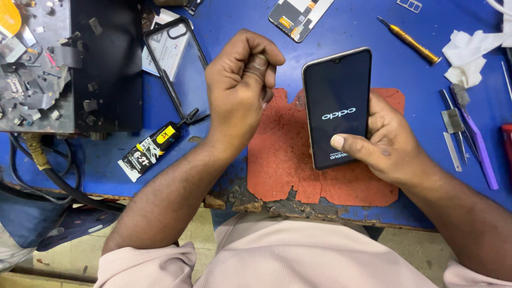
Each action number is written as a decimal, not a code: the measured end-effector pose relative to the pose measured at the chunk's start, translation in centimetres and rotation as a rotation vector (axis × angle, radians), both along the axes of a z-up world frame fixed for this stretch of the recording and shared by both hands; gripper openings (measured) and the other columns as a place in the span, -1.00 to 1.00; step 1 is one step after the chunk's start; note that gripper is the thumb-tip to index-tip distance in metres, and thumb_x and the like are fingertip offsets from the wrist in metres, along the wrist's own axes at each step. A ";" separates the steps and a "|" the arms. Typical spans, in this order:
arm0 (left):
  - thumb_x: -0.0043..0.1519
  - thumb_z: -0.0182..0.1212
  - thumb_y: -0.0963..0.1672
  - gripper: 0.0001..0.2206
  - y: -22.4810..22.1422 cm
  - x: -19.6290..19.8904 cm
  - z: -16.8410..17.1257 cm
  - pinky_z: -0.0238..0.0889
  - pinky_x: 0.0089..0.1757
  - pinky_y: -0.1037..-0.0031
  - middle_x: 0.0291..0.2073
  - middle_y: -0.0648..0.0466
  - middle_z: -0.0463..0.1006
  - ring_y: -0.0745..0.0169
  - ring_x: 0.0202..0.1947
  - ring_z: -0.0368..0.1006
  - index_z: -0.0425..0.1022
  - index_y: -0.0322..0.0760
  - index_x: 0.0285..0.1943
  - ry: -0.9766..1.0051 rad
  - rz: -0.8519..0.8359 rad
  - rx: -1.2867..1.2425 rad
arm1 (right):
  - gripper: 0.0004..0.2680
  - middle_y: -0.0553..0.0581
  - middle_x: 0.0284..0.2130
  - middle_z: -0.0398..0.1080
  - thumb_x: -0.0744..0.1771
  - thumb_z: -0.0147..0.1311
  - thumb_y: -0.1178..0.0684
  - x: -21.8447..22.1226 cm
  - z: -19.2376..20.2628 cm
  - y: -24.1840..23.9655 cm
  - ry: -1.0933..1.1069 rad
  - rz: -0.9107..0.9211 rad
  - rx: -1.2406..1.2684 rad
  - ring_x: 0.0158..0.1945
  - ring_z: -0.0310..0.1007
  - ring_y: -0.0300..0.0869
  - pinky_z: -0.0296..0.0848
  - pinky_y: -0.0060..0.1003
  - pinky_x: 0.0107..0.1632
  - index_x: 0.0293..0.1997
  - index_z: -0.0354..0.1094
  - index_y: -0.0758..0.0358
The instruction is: The person reassembles a disassembled smartphone by aligning the back cover with the main body and pressing the edges to secure it. They then power on the device and interact with the touchscreen to verify functionality.
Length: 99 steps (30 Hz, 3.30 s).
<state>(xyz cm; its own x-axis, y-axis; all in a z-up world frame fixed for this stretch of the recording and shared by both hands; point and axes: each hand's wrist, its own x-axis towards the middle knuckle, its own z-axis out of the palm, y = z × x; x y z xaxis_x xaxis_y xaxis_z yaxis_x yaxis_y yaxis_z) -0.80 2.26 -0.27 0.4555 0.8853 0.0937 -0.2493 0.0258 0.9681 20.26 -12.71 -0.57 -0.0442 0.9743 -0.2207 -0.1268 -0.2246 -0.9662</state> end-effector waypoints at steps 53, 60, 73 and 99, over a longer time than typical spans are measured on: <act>0.41 0.17 -0.09 -0.81 -3.4 2.1 -0.4 0.35 -0.30 0.57 -0.41 0.18 0.49 0.52 -0.39 0.41 0.46 -0.35 -0.13 0.215 -0.561 -0.055 | -0.75 0.09 -0.01 0.47 0.42 0.19 0.27 0.1 0.5 1.2 0.313 -0.325 0.129 0.06 0.50 -0.26 0.50 -0.31 0.22 0.23 0.27 0.32; 0.36 0.24 -0.18 -0.90 -3.0 2.2 -0.7 0.24 -0.34 0.64 -0.43 0.25 0.45 0.60 -0.40 0.31 0.47 -0.35 -0.15 0.306 -0.371 -0.030 | -0.82 0.17 -0.04 0.46 0.44 0.16 0.28 0.7 0.3 0.9 0.284 -0.355 0.176 0.02 0.53 -0.18 0.57 -0.26 0.13 0.15 0.28 0.34; 0.34 0.36 -0.25 -0.61 -3.2 0.0 2.9 0.45 -0.05 0.66 -0.13 0.07 0.64 0.47 -0.15 0.55 0.38 -0.38 0.33 0.027 -0.015 0.110 | -0.77 0.12 -0.06 0.46 0.33 0.16 0.33 1.0 -0.3 0.6 -0.149 -0.103 0.175 0.02 0.49 -0.28 0.51 -0.37 0.15 0.08 0.30 0.38; 0.45 0.23 -0.19 -0.76 -5.4 0.7 1.4 0.50 0.13 0.48 0.04 0.01 0.60 0.30 0.09 0.54 0.52 -0.26 0.29 0.003 -0.399 0.167 | -0.85 0.13 -0.13 0.50 0.38 0.13 0.28 -0.2 -0.9 -1.3 -0.145 0.004 0.281 -0.05 0.52 -0.28 0.58 -0.38 0.02 0.06 0.37 0.42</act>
